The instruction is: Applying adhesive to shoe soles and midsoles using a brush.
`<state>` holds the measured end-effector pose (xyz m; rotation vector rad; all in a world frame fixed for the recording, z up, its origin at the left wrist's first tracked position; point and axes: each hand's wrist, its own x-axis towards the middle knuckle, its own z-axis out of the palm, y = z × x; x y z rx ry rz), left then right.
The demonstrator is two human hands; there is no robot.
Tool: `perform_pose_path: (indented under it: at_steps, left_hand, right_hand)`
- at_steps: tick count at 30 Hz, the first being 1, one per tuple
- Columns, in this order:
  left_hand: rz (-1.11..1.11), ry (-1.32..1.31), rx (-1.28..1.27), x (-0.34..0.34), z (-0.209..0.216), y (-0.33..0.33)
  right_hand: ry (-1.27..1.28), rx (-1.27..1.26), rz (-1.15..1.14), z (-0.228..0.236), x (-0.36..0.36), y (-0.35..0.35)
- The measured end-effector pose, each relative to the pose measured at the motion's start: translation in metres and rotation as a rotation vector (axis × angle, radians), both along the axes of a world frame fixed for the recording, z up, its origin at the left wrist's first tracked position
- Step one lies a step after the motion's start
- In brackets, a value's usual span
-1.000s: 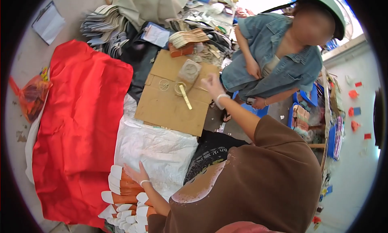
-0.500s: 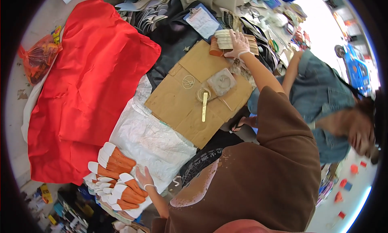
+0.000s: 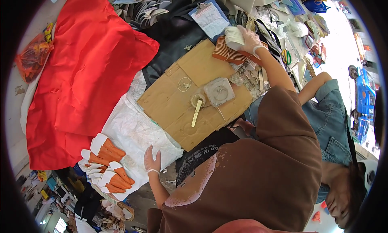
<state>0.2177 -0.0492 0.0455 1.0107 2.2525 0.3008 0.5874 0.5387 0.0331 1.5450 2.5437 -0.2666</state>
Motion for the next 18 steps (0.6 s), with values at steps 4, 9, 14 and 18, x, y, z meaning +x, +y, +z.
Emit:
perform_pose_path:
  at_steps: [4,9,14,18]
  left_hand:
    - [-0.075,0.071,0.013,0.0,0.005,0.036]
    - [-0.167,-0.039,0.205,0.009,0.013,0.115]
    - [-0.216,-0.253,0.478,0.045,0.056,0.216]
    - [-0.089,-0.555,0.813,0.06,0.07,0.244]
  right_hand:
    - [0.493,0.144,-0.071,0.029,0.038,0.0]
    - [1.209,0.093,-0.187,0.087,0.03,-0.022]
    - [1.746,-0.621,-0.378,0.113,-0.022,-0.06]
    - [1.842,-1.124,-0.419,0.107,-0.116,-0.153]
